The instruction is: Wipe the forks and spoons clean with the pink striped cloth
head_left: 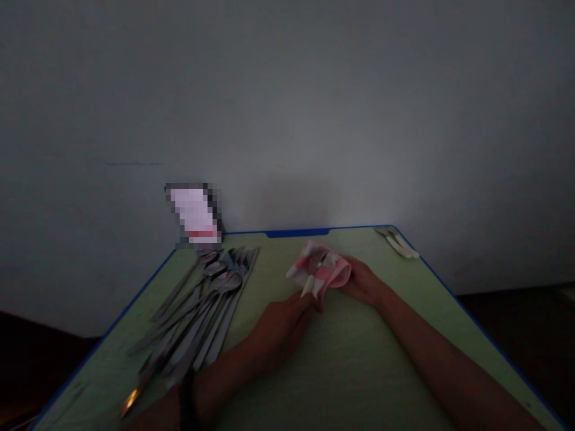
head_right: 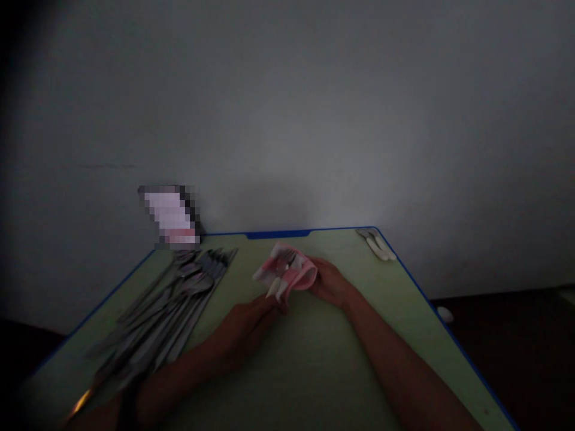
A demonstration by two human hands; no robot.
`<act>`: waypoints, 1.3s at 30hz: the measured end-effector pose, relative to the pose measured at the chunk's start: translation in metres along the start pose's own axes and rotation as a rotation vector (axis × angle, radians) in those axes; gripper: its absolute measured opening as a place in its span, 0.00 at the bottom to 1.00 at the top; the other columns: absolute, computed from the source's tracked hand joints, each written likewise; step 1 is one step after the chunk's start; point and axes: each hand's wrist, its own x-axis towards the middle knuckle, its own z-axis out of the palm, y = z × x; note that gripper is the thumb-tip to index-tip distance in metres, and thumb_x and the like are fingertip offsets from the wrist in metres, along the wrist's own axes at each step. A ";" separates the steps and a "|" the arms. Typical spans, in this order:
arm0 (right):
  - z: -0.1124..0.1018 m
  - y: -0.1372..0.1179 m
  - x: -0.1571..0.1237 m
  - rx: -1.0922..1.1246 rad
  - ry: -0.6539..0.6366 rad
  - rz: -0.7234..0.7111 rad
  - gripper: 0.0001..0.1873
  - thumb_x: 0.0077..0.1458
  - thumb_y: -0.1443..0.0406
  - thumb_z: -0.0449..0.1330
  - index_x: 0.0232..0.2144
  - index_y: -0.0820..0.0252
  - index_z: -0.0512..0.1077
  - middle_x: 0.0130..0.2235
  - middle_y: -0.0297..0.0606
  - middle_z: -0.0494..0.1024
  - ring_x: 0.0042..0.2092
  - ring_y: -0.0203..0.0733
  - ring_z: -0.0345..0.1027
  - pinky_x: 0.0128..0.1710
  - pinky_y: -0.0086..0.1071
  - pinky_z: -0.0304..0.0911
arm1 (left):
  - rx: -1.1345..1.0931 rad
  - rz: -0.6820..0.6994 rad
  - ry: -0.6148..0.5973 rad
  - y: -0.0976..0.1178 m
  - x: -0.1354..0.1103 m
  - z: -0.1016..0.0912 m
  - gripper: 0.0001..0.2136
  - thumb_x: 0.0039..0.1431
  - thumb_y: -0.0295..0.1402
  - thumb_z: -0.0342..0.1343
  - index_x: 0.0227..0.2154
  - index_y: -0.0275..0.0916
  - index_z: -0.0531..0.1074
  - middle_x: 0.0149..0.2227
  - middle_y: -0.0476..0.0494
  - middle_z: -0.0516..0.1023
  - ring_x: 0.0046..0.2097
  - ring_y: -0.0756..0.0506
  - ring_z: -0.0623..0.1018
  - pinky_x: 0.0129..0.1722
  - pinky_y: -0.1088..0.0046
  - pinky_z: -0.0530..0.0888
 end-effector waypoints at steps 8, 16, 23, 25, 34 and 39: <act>0.005 -0.001 -0.002 0.004 -0.099 0.010 0.15 0.47 0.62 0.60 0.39 0.62 0.73 0.39 0.40 0.76 0.40 0.40 0.69 0.44 0.36 0.62 | 0.010 0.038 -0.050 0.001 0.000 -0.004 0.11 0.63 0.32 0.38 0.39 0.45 0.66 0.41 0.48 0.74 0.39 0.47 0.74 0.39 0.74 0.66; 0.016 0.005 0.002 -0.079 0.044 -0.058 0.15 0.43 0.63 0.64 0.36 0.60 0.73 0.34 0.34 0.76 0.32 0.33 0.68 0.35 0.28 0.64 | 0.028 0.037 -0.030 0.002 -0.001 0.000 0.11 0.63 0.34 0.39 0.40 0.45 0.66 0.37 0.48 0.75 0.36 0.46 0.75 0.36 0.74 0.66; 0.012 0.015 0.011 -0.106 0.279 -0.237 0.15 0.44 0.57 0.62 0.34 0.60 0.73 0.32 0.34 0.75 0.31 0.34 0.66 0.32 0.29 0.62 | -0.175 -0.109 0.114 -0.002 0.004 0.001 0.17 0.62 0.36 0.40 0.53 0.42 0.51 0.38 0.45 0.74 0.31 0.48 0.73 0.32 0.73 0.67; 0.012 0.018 0.013 -0.104 0.309 -0.284 0.14 0.45 0.58 0.62 0.34 0.59 0.73 0.31 0.33 0.74 0.30 0.33 0.65 0.31 0.28 0.61 | -0.205 -0.114 0.126 -0.004 0.005 0.001 0.17 0.62 0.36 0.40 0.53 0.41 0.52 0.42 0.43 0.73 0.35 0.48 0.73 0.35 0.73 0.67; 0.014 0.008 0.007 0.137 0.118 -0.218 0.14 0.42 0.69 0.65 0.35 0.57 0.72 0.36 0.32 0.75 0.36 0.32 0.67 0.38 0.27 0.62 | -0.099 -0.157 0.025 -0.002 0.005 -0.001 0.15 0.62 0.40 0.39 0.45 0.39 0.62 0.36 0.44 0.74 0.35 0.46 0.73 0.35 0.71 0.67; 0.013 0.007 0.005 0.229 0.086 -0.166 0.10 0.47 0.65 0.62 0.36 0.57 0.71 0.32 0.30 0.74 0.32 0.30 0.66 0.34 0.26 0.62 | -0.080 -0.152 -0.008 0.000 0.004 -0.004 0.14 0.63 0.41 0.38 0.40 0.39 0.63 0.32 0.47 0.73 0.32 0.47 0.72 0.32 0.74 0.66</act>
